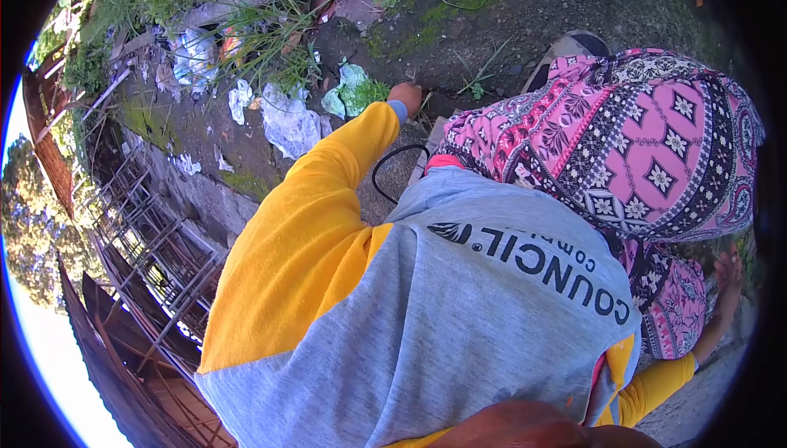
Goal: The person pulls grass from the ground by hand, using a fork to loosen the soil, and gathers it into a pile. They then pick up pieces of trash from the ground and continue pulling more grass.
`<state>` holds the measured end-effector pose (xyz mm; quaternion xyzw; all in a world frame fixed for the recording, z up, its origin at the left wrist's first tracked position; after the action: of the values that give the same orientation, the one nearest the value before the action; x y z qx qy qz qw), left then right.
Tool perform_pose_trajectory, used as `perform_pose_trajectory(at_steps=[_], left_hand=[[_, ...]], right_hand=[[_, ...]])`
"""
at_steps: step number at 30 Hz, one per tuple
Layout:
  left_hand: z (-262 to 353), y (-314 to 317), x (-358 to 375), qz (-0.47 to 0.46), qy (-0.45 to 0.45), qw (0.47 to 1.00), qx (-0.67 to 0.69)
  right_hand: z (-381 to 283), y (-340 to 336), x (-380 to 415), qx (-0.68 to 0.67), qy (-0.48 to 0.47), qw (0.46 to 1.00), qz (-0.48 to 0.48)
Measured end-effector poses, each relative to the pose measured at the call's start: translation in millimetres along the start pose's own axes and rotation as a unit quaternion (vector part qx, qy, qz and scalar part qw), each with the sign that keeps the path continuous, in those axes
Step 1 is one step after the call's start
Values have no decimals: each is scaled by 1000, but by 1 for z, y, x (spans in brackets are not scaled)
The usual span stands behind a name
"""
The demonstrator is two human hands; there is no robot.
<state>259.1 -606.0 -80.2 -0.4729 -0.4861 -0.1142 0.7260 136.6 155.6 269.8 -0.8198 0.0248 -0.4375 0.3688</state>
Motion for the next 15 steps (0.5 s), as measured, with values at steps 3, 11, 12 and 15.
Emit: perform_pose_trajectory(at_steps=[3,11,12,15], left_hand=[[-11,14,2,-60,-82,994,33],[-11,30,0,-81,-13,992,92],[-11,29,-5,-79,39,992,90],[36,-16,24,-74,156,985,15]], right_hand=[[-3,2,3,-25,9,1000,-8],[-16,7,11,-19,-4,1000,22],[-18,8,10,-6,-5,999,31],[1,-3,-2,9,15,1000,-3]])
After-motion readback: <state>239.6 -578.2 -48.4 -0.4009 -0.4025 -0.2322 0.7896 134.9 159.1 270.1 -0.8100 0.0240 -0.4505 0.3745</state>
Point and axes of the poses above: each hand's wrist, its own x-axis away from the middle knuckle, its own y-axis out of the palm, z = x × y, the point moved 6 cm from there along -x, towards the middle knuckle, and after that the axes turned 1 degree about -z, right-handed, at the moved point
